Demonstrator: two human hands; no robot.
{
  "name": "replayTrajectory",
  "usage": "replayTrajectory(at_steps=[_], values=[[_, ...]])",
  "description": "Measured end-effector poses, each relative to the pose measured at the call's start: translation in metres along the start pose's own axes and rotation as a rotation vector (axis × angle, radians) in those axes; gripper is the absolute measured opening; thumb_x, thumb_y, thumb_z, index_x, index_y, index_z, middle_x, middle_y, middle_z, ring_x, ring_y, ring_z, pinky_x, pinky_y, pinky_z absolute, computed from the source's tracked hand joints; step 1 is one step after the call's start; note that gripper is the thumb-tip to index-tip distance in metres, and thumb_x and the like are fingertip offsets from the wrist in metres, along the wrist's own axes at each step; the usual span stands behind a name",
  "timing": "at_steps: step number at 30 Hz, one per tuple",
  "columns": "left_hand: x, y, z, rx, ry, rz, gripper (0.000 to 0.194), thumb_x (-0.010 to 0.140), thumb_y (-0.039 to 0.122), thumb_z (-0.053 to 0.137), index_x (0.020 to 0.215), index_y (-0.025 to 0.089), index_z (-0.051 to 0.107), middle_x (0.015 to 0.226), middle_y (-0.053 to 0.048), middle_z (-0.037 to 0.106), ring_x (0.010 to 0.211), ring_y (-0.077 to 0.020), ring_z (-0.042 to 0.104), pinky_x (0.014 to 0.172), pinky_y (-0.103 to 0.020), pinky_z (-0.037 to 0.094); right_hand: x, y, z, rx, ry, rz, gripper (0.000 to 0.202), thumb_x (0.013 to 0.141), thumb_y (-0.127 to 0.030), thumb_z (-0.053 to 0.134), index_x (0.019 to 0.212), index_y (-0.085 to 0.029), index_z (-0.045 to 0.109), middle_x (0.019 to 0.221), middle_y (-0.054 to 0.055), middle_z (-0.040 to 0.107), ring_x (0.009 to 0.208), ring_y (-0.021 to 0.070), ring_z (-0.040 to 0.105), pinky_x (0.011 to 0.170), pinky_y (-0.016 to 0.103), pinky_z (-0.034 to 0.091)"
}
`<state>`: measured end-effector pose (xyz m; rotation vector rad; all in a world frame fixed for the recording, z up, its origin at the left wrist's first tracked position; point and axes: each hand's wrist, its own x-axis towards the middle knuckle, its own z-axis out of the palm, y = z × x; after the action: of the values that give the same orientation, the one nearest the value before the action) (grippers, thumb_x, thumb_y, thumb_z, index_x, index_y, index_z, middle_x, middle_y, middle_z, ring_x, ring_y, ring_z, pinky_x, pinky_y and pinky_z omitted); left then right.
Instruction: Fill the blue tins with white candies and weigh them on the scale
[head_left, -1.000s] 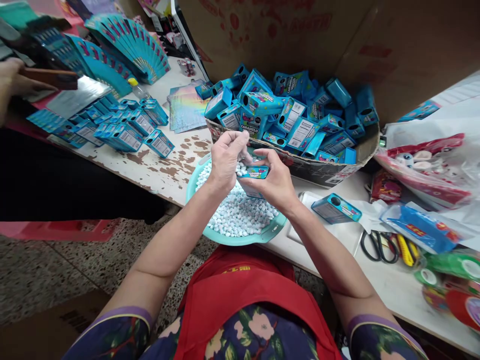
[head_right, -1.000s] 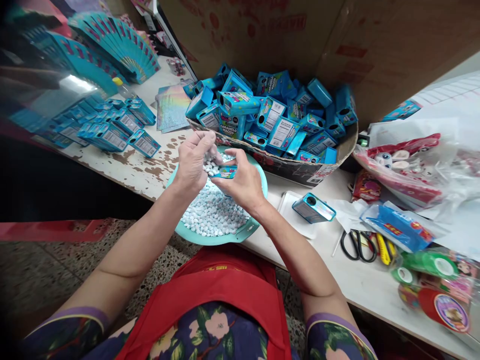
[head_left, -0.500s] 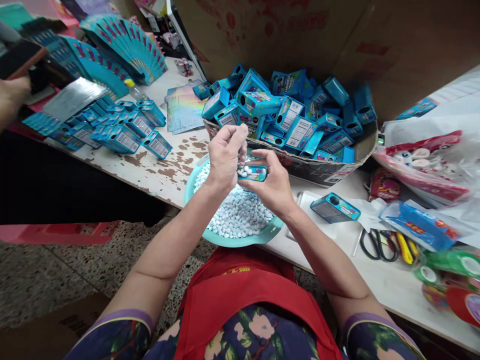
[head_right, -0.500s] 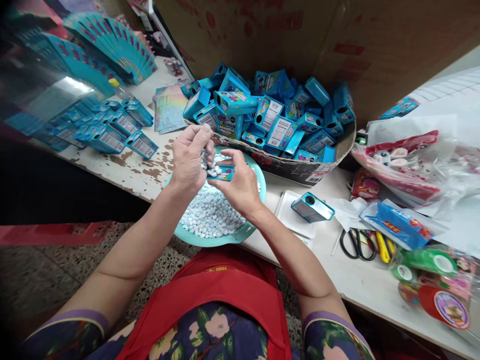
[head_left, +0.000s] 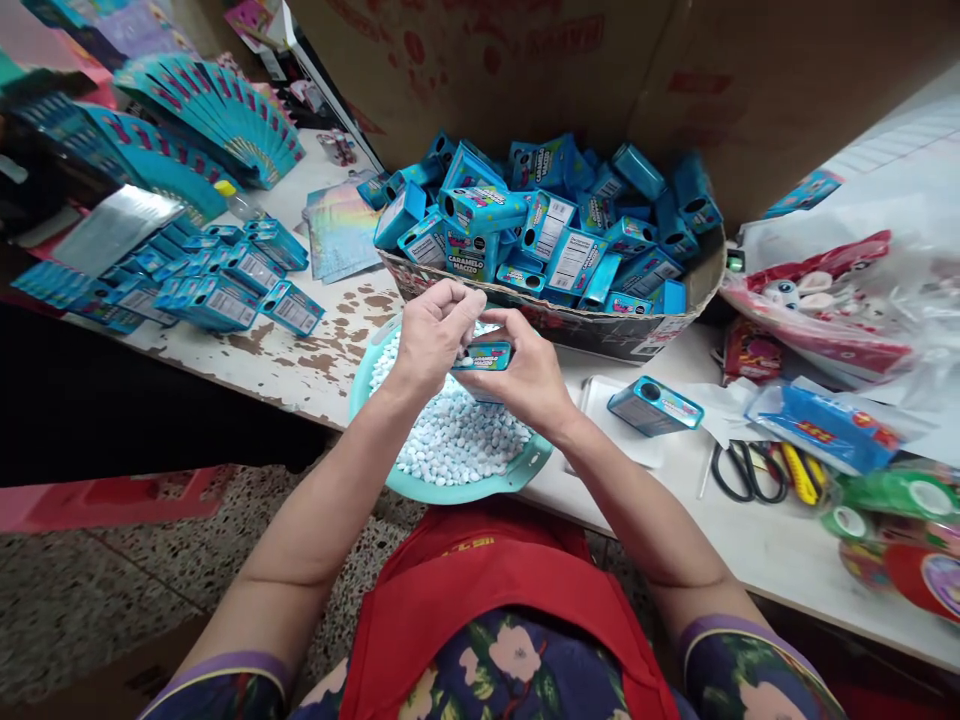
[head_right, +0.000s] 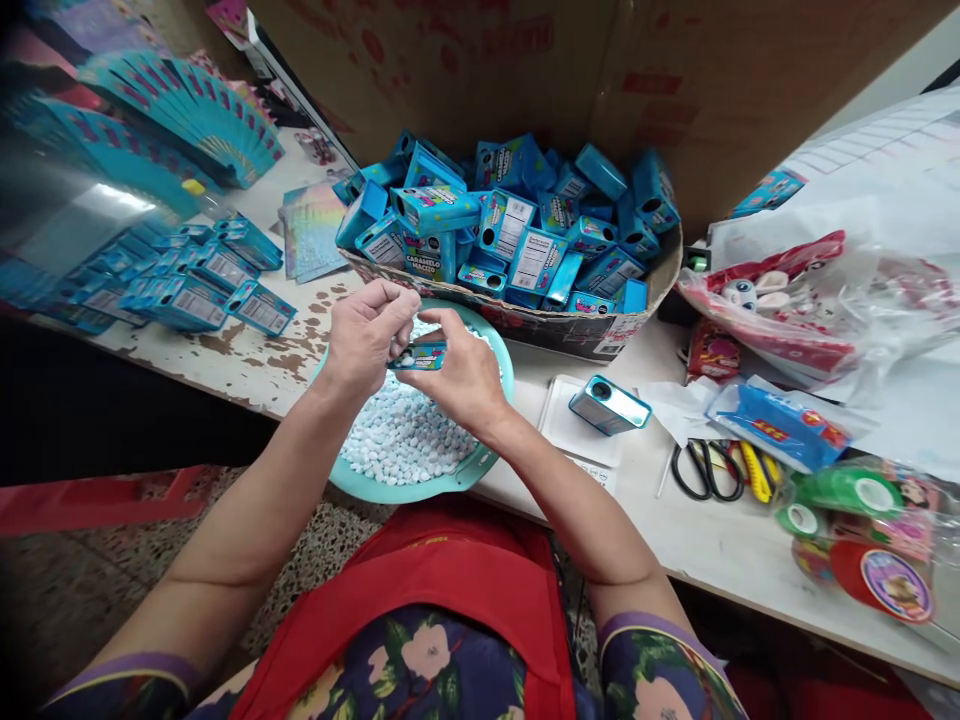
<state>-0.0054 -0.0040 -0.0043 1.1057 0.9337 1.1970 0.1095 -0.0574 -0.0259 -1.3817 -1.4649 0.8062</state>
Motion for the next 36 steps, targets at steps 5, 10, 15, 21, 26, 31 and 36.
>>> replayTrajectory(at_steps=[5, 10, 15, 21, 26, 31, 36], values=[[0.008, 0.006, -0.007, -0.291, 0.183, -0.073, 0.022, 0.084, 0.027, 0.072, 0.07, 0.019, 0.058, 0.05, 0.006, 0.045, 0.037, -0.0032, 0.036, 0.035, -0.015, 0.027, -0.012, 0.003, -0.014, 0.106, 0.062, -0.031, 0.057, 0.064, -0.033, 0.085, 0.114, -0.027, 0.059, 0.111, 0.001, 0.073, 0.105, 0.0231, 0.071, 0.093, 0.039, 0.056], [0.013, -0.017, -0.027, -0.582, 0.425, -0.405, 0.023, 0.092, 0.015, 0.056, 0.069, 0.017, 0.05, 0.057, 0.003, 0.051, 0.045, -0.0039, 0.05, 0.044, -0.011, 0.043, -0.019, 0.011, -0.018, 0.158, 0.083, -0.009, 0.057, 0.064, -0.038, 0.086, 0.112, -0.025, 0.06, 0.105, 0.003, 0.074, 0.103, 0.0239, 0.071, 0.092, 0.04, 0.057], [-0.003, -0.034, -0.032, -0.574, 0.241, -0.492, 0.028, 0.095, 0.029, 0.059, 0.072, 0.016, 0.049, 0.052, 0.007, 0.039, 0.034, -0.0018, 0.03, 0.029, -0.011, 0.019, -0.019, 0.011, -0.021, 0.106, 0.067, -0.022, 0.053, 0.064, -0.039, 0.086, 0.109, -0.025, 0.063, 0.102, 0.003, 0.074, 0.099, 0.0239, 0.072, 0.089, 0.04, 0.058], [-0.002, -0.031, -0.036, -0.356, 0.154, -0.453, 0.008, 0.088, 0.008, 0.059, 0.082, 0.013, 0.057, 0.063, 0.002, 0.052, 0.042, -0.0025, 0.045, 0.033, -0.009, 0.027, -0.039, 0.009, -0.044, 0.178, 0.129, 0.002, 0.057, 0.061, -0.04, 0.09, 0.11, -0.026, 0.064, 0.104, 0.003, 0.074, 0.1, 0.0239, 0.072, 0.089, 0.039, 0.06], [0.006, -0.03, -0.045, -0.302, 0.164, -0.622, 0.016, 0.088, 0.004, 0.049, 0.077, 0.016, 0.053, 0.06, 0.002, 0.049, 0.038, -0.0021, 0.038, 0.029, -0.007, 0.022, -0.098, 0.017, -0.095, 0.166, 0.411, 0.072, 0.059, 0.058, -0.038, 0.093, 0.109, -0.027, 0.065, 0.104, 0.005, 0.075, 0.095, 0.0259, 0.074, 0.084, 0.041, 0.062], [0.01, -0.029, -0.045, -0.022, -0.038, -0.749, 0.016, 0.087, 0.006, 0.05, 0.078, 0.016, 0.06, 0.06, -0.001, 0.051, 0.037, -0.0044, 0.038, 0.027, -0.009, 0.022, -0.175, 0.032, -0.15, -0.07, 0.774, 0.152, 0.056, 0.055, -0.034, 0.095, 0.104, -0.025, 0.07, 0.097, 0.005, 0.074, 0.086, 0.0258, 0.074, 0.075, 0.04, 0.062], [0.022, -0.02, -0.027, 0.103, -0.248, -0.712, 0.008, 0.083, 0.009, 0.06, 0.089, 0.011, 0.065, 0.072, -0.004, 0.055, 0.048, -0.0058, 0.046, 0.032, -0.01, 0.028, -0.225, 0.06, -0.168, -0.234, 0.928, 0.306, 0.057, 0.056, -0.036, 0.094, 0.105, -0.02, 0.071, 0.099, 0.005, 0.074, 0.089, 0.0248, 0.072, 0.081, 0.042, 0.06]])
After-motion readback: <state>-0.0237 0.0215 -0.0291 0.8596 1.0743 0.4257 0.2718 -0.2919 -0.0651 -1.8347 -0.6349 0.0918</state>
